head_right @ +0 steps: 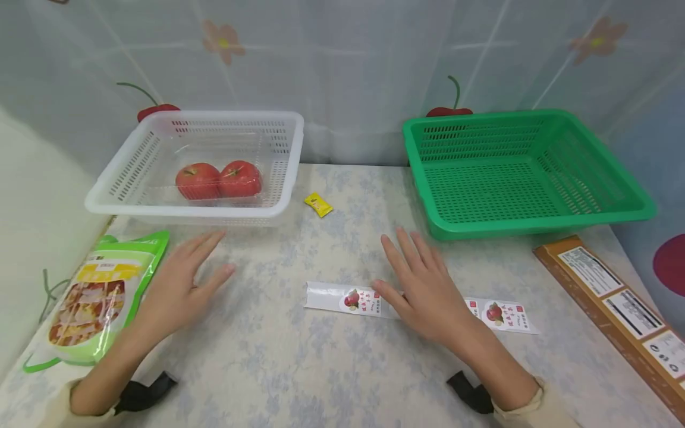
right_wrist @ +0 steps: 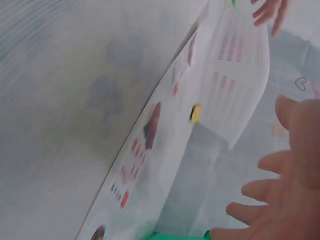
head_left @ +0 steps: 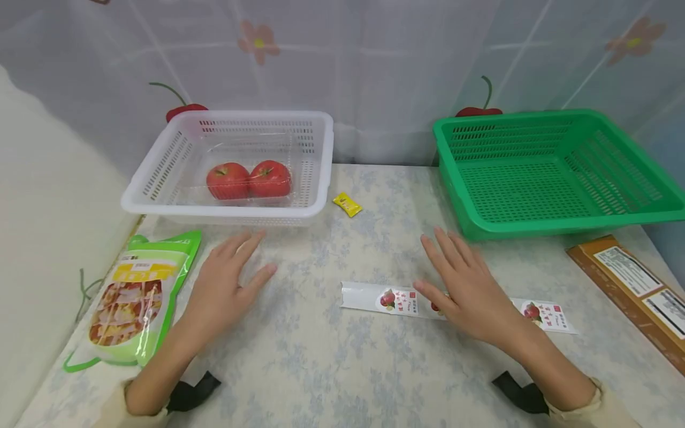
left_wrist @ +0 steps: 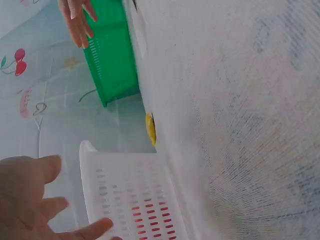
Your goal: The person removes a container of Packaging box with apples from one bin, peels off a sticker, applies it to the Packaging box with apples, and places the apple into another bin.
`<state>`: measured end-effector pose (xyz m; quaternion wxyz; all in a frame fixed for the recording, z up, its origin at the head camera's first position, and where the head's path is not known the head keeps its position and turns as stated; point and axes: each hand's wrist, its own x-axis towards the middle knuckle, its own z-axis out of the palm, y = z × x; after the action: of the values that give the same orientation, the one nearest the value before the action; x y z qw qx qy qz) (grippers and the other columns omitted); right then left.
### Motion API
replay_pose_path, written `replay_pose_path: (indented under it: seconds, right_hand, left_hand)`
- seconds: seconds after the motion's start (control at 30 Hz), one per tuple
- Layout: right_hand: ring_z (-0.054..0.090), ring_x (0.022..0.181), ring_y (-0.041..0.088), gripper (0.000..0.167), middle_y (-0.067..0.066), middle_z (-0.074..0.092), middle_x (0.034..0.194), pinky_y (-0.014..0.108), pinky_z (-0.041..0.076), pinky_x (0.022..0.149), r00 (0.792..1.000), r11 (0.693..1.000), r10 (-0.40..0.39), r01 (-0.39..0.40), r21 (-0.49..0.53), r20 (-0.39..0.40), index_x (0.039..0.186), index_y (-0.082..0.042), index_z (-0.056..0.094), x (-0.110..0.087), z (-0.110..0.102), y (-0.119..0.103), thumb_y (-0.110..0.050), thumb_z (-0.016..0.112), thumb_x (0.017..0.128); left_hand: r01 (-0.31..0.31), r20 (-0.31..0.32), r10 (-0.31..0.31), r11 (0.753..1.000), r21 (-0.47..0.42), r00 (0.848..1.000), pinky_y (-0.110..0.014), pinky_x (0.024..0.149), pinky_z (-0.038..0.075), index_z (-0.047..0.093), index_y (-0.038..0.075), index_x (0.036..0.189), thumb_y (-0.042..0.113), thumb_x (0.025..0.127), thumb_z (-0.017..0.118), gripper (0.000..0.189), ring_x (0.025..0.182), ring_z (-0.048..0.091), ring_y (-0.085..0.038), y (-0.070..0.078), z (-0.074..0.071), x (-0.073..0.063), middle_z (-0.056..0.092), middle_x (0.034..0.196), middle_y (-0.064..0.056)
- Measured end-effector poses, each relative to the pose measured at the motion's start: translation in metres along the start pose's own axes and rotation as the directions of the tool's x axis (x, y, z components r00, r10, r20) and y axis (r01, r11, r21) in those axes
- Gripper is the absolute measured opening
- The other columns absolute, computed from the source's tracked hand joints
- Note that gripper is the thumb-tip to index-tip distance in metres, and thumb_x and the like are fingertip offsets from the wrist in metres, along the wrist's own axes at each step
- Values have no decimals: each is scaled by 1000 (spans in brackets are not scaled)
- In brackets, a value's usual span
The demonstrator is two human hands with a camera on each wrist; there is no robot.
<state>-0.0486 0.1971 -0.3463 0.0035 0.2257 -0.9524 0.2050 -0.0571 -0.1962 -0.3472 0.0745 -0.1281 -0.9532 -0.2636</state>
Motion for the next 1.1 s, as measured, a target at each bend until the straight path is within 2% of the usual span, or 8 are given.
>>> replay_pose_path:
  seconds: [0.07,0.13,0.33,0.4,0.67,0.87,0.97,1.1]
  right_hand:
    - [24,144,39,67,17,26,159,62,25,109,996,998,-20,25,64,-85,154,-5,31,7,-2,-6,-34,59,100]
    - [39,137,36,59,16,42,150,58,36,104,983,989,-30,56,137,-181,147,-2,43,15,-4,-13,-26,63,98]
    - [61,112,26,39,9,59,132,45,53,88,952,906,13,118,407,-305,133,-3,58,57,-14,-47,-14,64,96]
    - [60,113,23,38,7,58,133,42,53,89,960,851,46,108,515,-277,133,-4,58,76,-18,-61,-15,63,97]
    - [56,118,19,39,6,55,135,35,50,93,979,709,94,61,702,-180,136,-4,54,151,-19,-114,-16,58,99]
    - [49,128,20,48,1,46,146,34,46,98,986,626,164,-82,775,-28,144,-10,47,197,-4,-146,-23,57,98]
    - [45,130,19,57,-1,40,150,38,45,99,982,624,186,-150,766,41,148,-12,41,217,4,-155,-29,57,96]
    - [36,136,17,70,-1,32,155,40,40,105,972,652,214,-215,727,96,154,-12,29,237,13,-156,-34,57,94]
  left_hand:
    - [10,-69,-23,985,-175,997,-54,104,38,40,13,152,26,97,64,61,126,47,-34,-3,-3,4,54,136,-17]
    - [63,-84,-104,919,-389,991,-41,101,45,34,19,155,23,100,61,61,117,54,-26,-5,-8,10,59,125,-12]
    - [294,105,-402,444,-847,910,-35,100,46,19,29,159,37,101,55,68,106,51,-17,-12,-21,32,40,124,-8]
    - [344,159,-451,366,-865,879,-42,105,41,20,30,158,41,99,56,70,110,47,-18,-15,-21,36,33,134,-8]
    - [356,106,-569,348,-868,815,-52,110,33,36,26,153,38,100,56,58,140,25,-27,-20,-13,44,19,152,-4]
    - [256,-53,-715,317,-913,697,-50,105,40,59,18,134,26,96,66,39,130,38,-24,-13,4,56,29,147,-1]
    - [234,-87,-750,312,-921,656,-49,104,42,62,18,128,24,95,68,34,123,44,-26,-10,10,61,28,143,-2]
    - [224,-89,-757,301,-927,648,-47,104,42,63,16,126,22,93,70,34,118,48,-24,-9,10,63,31,142,-1]
